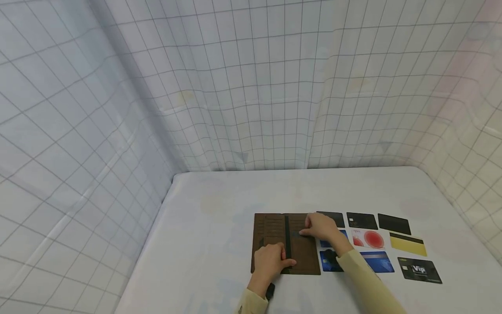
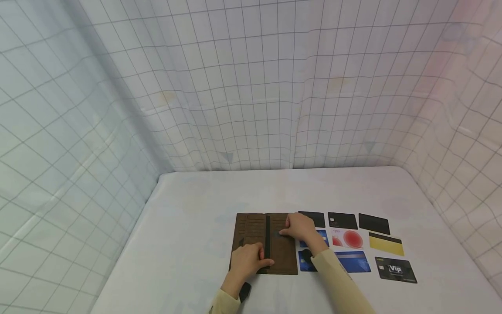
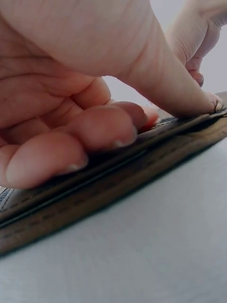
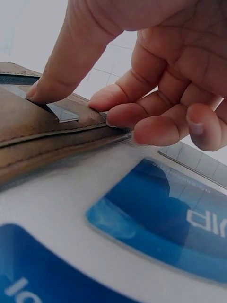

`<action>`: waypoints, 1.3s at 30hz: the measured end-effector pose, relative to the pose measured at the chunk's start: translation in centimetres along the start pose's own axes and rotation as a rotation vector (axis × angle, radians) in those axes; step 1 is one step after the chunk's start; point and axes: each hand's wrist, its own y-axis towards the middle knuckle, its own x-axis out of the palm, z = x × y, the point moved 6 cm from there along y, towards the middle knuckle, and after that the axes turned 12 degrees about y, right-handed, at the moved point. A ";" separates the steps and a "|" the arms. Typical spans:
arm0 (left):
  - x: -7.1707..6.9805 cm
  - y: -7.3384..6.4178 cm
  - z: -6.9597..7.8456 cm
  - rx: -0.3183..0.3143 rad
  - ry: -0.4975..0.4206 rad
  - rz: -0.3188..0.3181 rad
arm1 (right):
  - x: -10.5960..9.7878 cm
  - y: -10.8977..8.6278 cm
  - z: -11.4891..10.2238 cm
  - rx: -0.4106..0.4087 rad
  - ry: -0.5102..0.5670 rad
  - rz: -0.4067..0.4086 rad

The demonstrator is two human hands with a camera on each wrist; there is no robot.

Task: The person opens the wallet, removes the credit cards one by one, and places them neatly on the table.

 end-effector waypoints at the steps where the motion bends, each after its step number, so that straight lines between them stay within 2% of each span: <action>1: 0.0 0.0 0.0 0.001 0.002 0.000 | 0.0 0.0 0.0 -0.001 0.005 -0.006; 11: -0.4 0.3 0.1 0.014 -0.008 0.031 | -0.1 0.6 -0.5 0.013 0.022 -0.068; 18: -0.1 0.2 -0.2 -0.007 0.001 -0.002 | 0.3 0.9 -0.9 -0.029 0.022 -0.096; 22: 0.2 0.1 -0.2 -0.009 -0.004 -0.020 | 0.5 0.8 -0.8 -0.016 0.037 -0.126; 31: 0.1 0.0 0.1 -0.007 -0.019 -0.033 | 0.5 0.3 -0.7 -0.027 0.085 -0.100; 36: 0.1 -0.1 0.1 -0.010 -0.025 -0.025 | 0.3 0.1 -1.0 -0.050 0.067 -0.092; 39: 0.2 -0.2 0.0 -0.018 -0.026 -0.029 | 0.5 0.0 -1.2 -0.049 0.049 -0.118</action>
